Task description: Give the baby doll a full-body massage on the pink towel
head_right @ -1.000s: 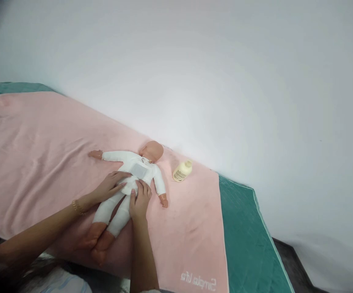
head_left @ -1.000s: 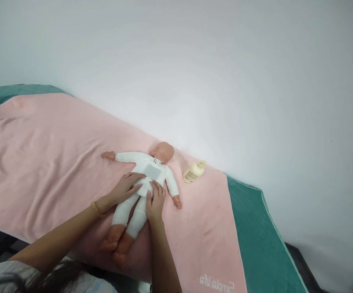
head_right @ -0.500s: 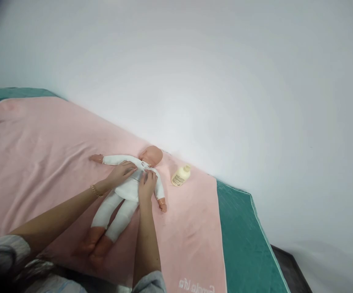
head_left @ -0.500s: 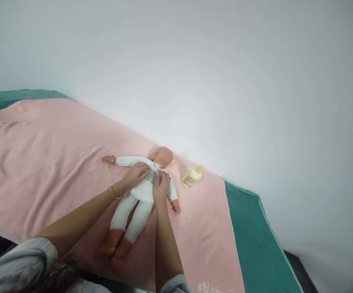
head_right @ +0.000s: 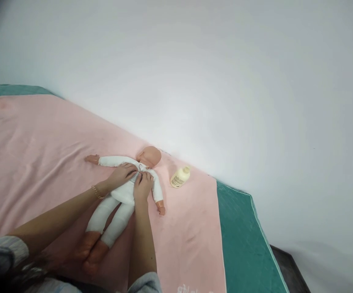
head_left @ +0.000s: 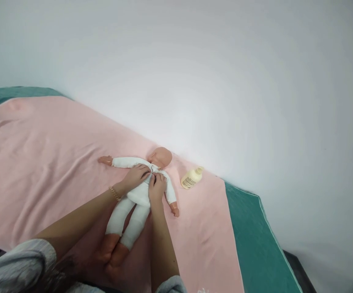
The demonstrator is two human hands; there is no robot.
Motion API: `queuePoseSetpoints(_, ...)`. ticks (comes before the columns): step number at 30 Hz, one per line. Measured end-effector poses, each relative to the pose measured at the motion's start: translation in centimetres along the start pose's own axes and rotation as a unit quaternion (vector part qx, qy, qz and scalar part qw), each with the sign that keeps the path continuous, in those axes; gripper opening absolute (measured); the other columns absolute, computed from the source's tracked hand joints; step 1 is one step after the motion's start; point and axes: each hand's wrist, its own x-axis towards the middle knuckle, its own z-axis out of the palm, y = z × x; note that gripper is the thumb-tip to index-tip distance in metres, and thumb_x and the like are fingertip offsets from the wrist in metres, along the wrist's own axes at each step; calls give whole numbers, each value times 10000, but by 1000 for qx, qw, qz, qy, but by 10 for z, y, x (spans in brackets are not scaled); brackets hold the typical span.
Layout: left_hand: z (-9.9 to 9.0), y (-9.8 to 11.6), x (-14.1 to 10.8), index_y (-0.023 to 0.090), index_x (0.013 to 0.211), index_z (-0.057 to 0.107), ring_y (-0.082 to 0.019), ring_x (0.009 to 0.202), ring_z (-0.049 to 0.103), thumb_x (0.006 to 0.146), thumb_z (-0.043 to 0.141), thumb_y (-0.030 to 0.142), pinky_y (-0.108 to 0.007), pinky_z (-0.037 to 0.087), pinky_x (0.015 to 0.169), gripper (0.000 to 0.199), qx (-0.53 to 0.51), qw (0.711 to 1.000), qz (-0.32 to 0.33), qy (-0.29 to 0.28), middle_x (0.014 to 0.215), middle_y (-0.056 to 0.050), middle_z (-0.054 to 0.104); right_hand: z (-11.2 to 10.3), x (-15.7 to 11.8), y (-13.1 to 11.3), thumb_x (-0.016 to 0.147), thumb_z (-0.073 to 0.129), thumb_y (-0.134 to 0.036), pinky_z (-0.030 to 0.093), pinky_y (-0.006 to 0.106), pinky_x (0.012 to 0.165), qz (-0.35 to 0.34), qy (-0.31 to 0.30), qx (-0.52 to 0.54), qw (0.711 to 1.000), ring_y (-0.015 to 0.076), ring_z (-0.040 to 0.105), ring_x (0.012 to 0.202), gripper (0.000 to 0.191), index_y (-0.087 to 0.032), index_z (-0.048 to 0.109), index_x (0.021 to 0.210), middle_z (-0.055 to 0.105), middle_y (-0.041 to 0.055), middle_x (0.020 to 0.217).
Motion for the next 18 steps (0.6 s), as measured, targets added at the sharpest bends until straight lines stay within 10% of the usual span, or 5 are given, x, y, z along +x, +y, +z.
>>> queuePoseSetpoints(18, 3, -1, -2, 187, 1115, 646, -281, 1113, 537, 974, 389, 349, -459, 393, 997, 335, 21, 1000, -15, -11, 1184, -93, 678, 2, 0, 0, 972, 396, -249, 383, 407, 1024, 13, -14, -6, 1000, 253, 548, 1121, 323, -151, 662, 1128, 682, 118, 1122)
